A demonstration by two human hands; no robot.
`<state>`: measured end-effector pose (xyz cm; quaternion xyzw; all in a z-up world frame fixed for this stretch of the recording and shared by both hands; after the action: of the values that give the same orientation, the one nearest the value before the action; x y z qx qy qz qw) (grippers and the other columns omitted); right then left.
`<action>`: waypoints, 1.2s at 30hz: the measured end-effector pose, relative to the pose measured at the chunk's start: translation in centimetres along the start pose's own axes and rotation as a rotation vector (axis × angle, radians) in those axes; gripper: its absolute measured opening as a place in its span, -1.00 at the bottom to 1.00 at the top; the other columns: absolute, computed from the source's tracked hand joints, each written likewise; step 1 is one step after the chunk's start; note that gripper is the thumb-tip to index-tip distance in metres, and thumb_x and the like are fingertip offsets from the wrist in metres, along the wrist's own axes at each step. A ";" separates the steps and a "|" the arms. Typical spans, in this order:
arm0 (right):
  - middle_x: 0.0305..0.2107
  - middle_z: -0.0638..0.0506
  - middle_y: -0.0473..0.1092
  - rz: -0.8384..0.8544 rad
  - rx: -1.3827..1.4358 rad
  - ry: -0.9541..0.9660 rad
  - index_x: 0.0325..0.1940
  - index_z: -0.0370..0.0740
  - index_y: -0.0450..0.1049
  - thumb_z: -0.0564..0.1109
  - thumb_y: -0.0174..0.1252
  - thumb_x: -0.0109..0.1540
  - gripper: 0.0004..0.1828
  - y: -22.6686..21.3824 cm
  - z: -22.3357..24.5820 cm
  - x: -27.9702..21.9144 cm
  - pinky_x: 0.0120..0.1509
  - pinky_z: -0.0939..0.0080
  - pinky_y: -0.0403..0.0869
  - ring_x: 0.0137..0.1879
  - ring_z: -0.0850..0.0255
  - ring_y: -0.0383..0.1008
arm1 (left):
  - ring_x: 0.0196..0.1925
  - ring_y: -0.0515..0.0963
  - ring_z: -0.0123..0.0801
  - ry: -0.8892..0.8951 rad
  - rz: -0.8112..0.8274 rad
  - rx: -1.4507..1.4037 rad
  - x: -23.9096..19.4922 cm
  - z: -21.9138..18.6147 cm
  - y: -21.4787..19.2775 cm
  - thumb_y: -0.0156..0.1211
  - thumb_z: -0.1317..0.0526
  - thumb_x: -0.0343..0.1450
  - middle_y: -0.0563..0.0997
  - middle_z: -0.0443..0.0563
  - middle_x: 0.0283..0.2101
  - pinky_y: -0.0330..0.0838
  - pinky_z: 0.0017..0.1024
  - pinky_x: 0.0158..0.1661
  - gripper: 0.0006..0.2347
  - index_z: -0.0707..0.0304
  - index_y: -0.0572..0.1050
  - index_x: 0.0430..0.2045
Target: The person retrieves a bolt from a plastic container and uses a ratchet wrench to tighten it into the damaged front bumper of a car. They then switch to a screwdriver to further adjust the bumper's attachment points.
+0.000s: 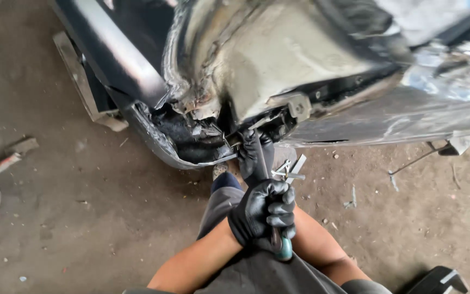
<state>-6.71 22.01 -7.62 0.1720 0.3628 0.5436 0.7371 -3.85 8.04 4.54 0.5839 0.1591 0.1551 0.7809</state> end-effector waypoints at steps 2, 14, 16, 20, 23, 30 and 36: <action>-0.52 0.16 0.36 -0.030 -0.015 0.010 -0.21 -0.20 0.49 -0.14 0.17 0.39 -0.88 -0.7 -0.5 -0.1 -0.47 0.37 0.26 -0.51 0.41 0.30 | -0.61 0.27 -0.44 -0.014 -0.050 0.017 0.0 -0.2 -0.3 -0.04 0.07 0.57 0.22 -0.20 -0.61 0.45 -0.10 -0.25 -0.77 0.21 0.46 -0.30; -0.21 -0.02 0.53 0.354 -0.504 -0.226 0.06 -0.33 0.55 -0.19 0.14 0.41 -0.80 -3.6 1.9 2.2 -0.19 0.30 0.45 -0.20 0.30 0.49 | -0.65 0.18 -0.54 0.092 -0.116 0.180 0.0 -1.6 1.3 -0.04 0.07 0.56 0.18 -0.26 -0.63 0.30 -0.27 -0.35 -0.77 0.21 0.42 -0.37; -0.10 -0.04 0.54 0.544 -0.649 -0.334 0.14 -0.32 0.54 -0.22 0.11 0.42 -0.76 -1.7 6.1 -1.6 -0.06 0.28 0.47 -0.08 0.28 0.52 | -0.65 0.18 -0.53 0.088 -0.110 0.164 -0.1 -1.7 1.4 -0.04 0.07 0.55 0.18 -0.26 -0.64 0.31 -0.28 -0.33 -0.78 0.20 0.42 -0.38; -0.15 0.01 0.53 0.535 -0.350 0.014 0.18 -0.29 0.50 -0.23 0.02 0.40 -0.71 -1.1 10.0 -6.9 0.02 0.28 0.54 -0.06 0.27 0.54 | -0.61 0.21 -0.56 0.088 -0.073 0.255 -0.1 -1.7 1.6 -0.04 0.07 0.57 0.20 -0.27 -0.60 0.30 -0.32 -0.31 -0.77 0.22 0.44 -0.33; -0.17 0.03 0.52 0.348 -0.088 0.145 0.17 -0.30 0.47 -0.25 0.02 0.41 -0.74 -3.9 9.1 -6.5 0.04 0.27 0.56 -0.06 0.27 0.54 | -0.60 0.22 -0.60 0.081 -0.034 0.236 -0.2 -1.5 1.2 -0.03 0.03 0.54 0.22 -0.29 -0.59 0.31 -0.35 -0.28 -0.73 0.26 0.46 -0.30; -0.21 -0.03 0.52 0.262 -0.728 -0.593 0.02 -0.32 0.54 -0.12 0.18 0.51 -0.82 -0.7 16.6 -9.1 0.01 0.19 0.51 -0.11 0.23 0.50 | -0.64 0.26 -0.69 0.099 0.005 0.265 -0.4 -2.1 0.6 -0.08 0.05 0.61 0.26 -0.33 -0.63 0.29 -0.47 -0.30 -0.73 0.25 0.46 -0.29; -0.19 -0.09 0.58 0.122 -1.213 -1.015 0.02 -0.16 0.55 -0.03 0.41 0.26 -0.69 6.2 20.8 -10.9 -0.02 0.13 0.59 -0.09 0.03 0.66 | -0.62 0.24 -0.60 0.079 -0.045 0.223 -0.3 -2.1 0.6 -0.01 0.03 0.47 0.25 -0.32 -0.63 0.29 -0.35 -0.29 -0.79 0.13 0.45 -0.40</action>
<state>2.53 17.00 14.29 -0.0130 -0.3870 0.5412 0.7464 -5.03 9.89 4.53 0.6566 0.2192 0.1416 0.7076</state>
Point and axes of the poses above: each hand's wrist, its own x-axis towards the middle knuckle, its own y-axis out of the palm, z = x × y, the point moved 10 cm from there along x, towards the middle knuckle
